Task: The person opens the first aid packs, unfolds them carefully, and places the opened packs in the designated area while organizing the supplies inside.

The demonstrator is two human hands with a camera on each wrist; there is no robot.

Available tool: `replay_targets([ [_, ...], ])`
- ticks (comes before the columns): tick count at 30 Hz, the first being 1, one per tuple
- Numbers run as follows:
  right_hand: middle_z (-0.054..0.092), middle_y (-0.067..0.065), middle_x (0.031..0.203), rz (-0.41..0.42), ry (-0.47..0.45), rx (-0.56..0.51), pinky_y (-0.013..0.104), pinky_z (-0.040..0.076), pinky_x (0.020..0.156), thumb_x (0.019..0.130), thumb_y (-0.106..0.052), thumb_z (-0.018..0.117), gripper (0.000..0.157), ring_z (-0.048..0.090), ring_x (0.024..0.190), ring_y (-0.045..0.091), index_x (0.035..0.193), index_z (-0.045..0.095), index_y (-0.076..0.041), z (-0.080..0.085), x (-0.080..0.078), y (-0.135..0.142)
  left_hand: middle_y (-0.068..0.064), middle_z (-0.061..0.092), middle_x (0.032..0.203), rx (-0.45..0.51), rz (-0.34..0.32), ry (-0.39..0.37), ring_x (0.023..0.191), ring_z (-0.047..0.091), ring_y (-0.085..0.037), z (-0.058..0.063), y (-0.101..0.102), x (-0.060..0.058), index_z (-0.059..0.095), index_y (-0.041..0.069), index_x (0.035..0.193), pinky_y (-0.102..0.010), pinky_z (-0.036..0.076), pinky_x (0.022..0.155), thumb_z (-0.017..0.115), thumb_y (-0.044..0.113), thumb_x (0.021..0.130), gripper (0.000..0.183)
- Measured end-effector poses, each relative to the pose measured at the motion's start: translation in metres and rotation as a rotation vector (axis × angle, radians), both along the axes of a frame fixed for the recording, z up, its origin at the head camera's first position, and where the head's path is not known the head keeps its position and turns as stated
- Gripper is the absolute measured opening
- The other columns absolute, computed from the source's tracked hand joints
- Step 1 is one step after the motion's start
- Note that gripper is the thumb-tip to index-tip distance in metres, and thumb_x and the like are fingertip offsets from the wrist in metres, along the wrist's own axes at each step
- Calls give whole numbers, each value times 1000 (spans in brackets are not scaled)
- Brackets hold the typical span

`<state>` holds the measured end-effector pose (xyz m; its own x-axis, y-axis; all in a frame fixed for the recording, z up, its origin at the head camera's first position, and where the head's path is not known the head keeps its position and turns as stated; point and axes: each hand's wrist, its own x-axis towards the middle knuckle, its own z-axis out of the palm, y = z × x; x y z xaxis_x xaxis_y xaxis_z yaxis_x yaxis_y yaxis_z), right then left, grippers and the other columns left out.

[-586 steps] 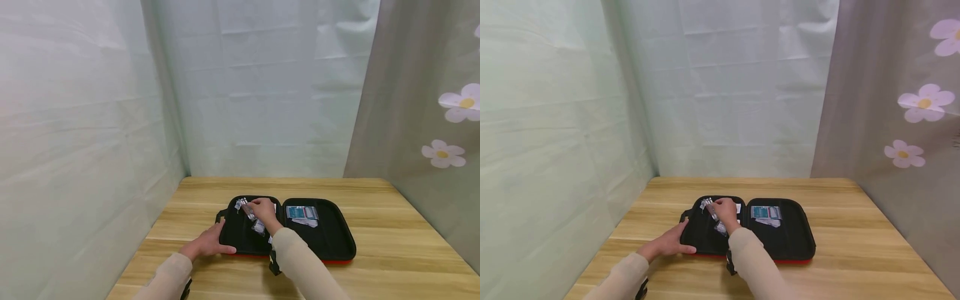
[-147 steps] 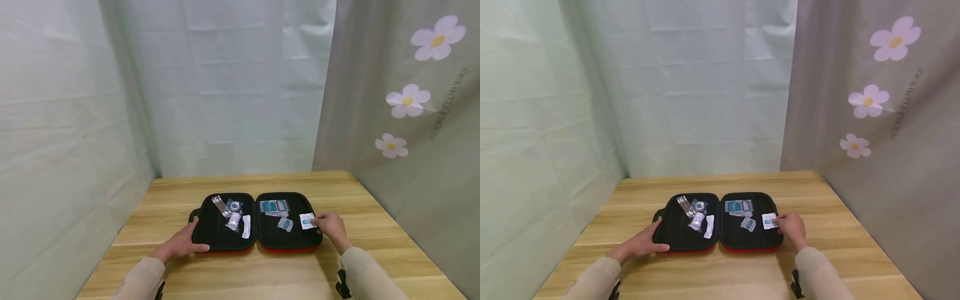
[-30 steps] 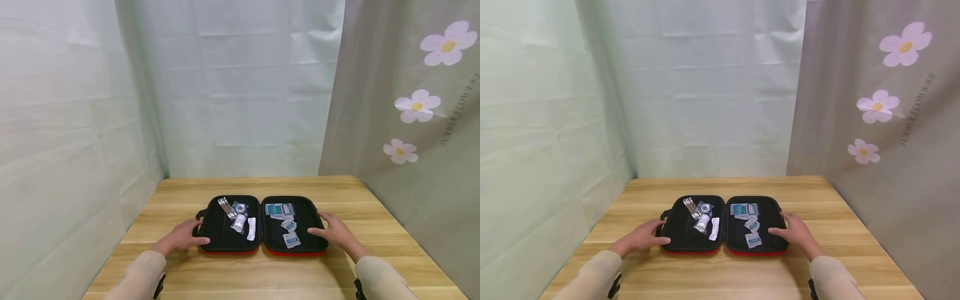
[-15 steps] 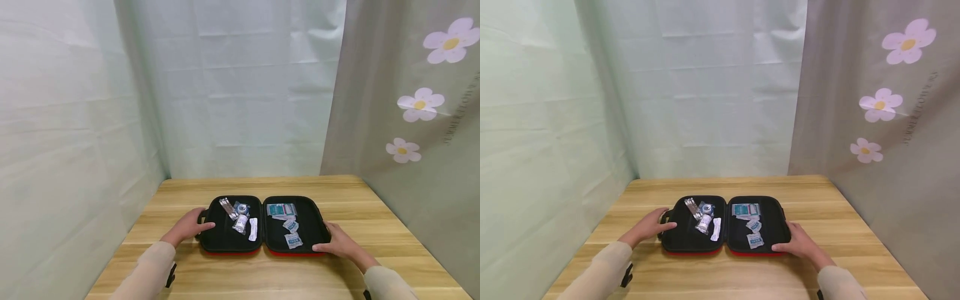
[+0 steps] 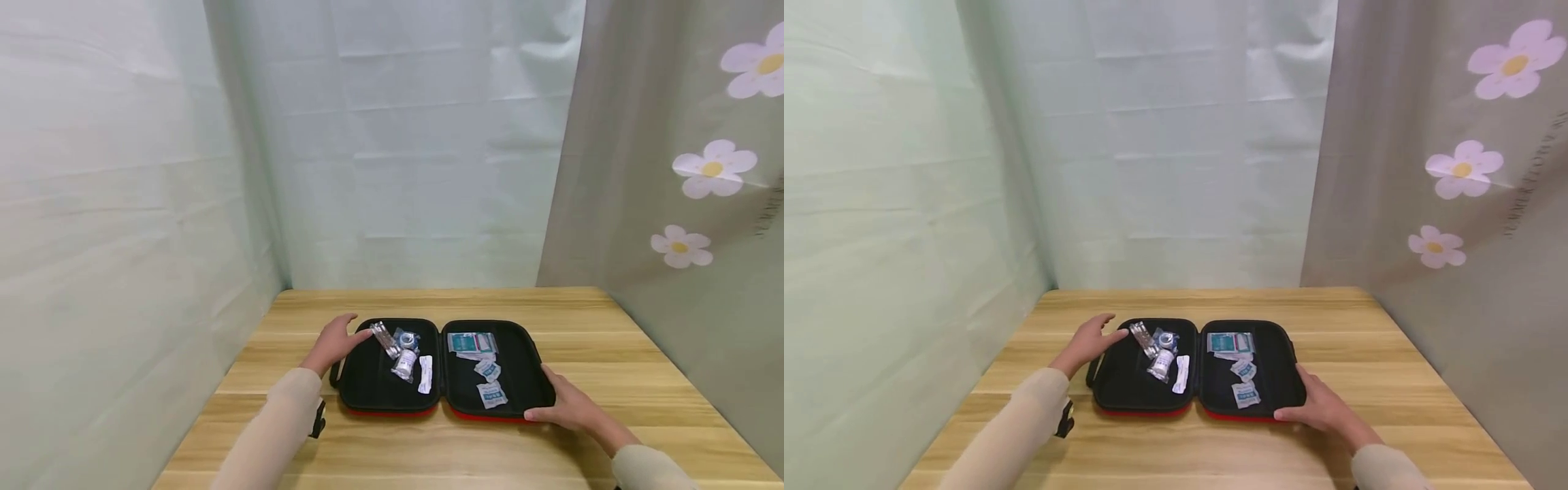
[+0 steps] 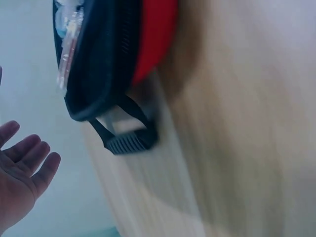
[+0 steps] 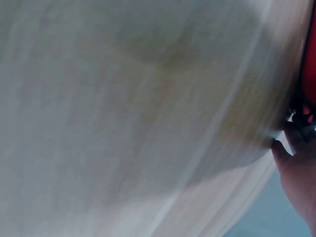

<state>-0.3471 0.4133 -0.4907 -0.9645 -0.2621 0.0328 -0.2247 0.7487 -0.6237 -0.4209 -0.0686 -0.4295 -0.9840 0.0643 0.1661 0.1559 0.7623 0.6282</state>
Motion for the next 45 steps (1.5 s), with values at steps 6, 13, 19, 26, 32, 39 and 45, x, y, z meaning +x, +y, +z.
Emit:
replay_targets([
  [6, 27, 43, 147, -8, -3, 1, 69, 30, 103, 77, -45, 83, 115, 33, 132, 57, 150, 16, 14, 3, 3, 6, -27, 48, 143, 121, 14, 24, 130, 46, -43, 3, 23, -14, 48, -5, 141, -55, 40, 104, 64, 34, 98, 60],
  [13, 27, 43, 147, -16, -17, 2, 69, 29, 104, 77, -45, 83, 115, 33, 132, 57, 151, 16, 14, 7, 4, 6, -29, 57, 131, 210, 94, 53, 119, 56, -42, -2, 41, -26, 54, -7, 135, -53, 48, 96, 65, 31, 97, 55],
  [19, 25, 42, 148, -20, -36, 9, 70, 28, 104, 78, -47, 81, 115, 31, 133, 57, 151, 15, 13, 8, 3, 7, -27, 59, 130, 238, 175, 35, 114, 59, -40, -6, 52, -27, 55, -8, 134, -52, 49, 93, 66, 30, 97, 54],
  [26, 26, 43, 147, -22, -41, 15, 69, 28, 104, 78, -47, 82, 116, 31, 133, 58, 151, 15, 13, 4, 2, 8, -30, 59, 126, 195, 227, 27, 113, 58, -43, -16, 58, -28, 58, -12, 127, -54, 48, 93, 66, 24, 96, 48],
  [32, 26, 42, 148, -39, -72, 11, 71, 26, 104, 78, -49, 82, 117, 31, 133, 58, 152, 14, 11, 1, 4, 6, -31, 59, 125, 233, 284, -5, 112, 59, -44, -27, 59, -30, 58, -13, 126, -55, 48, 93, 67, 24, 96, 49],
  [39, 27, 42, 147, -29, -66, 2, 71, 26, 104, 78, -48, 82, 116, 33, 132, 57, 152, 15, 11, 0, 5, 2, -16, 59, 77, 211, 326, 5, 68, 54, -27, -32, 56, -36, 63, -8, 87, -42, 47, 62, 69, 25, 94, 34],
  [45, 27, 41, 148, -40, -58, -7, 71, 26, 104, 77, -48, 82, 117, 32, 132, 56, 153, 15, 10, -2, 1, 1, 1, 26, 53, 184, 325, -1, 46, 30, -15, -31, 54, -44, 37, 11, 57, -31, 27, 46, 69, 28, 94, 52],
])
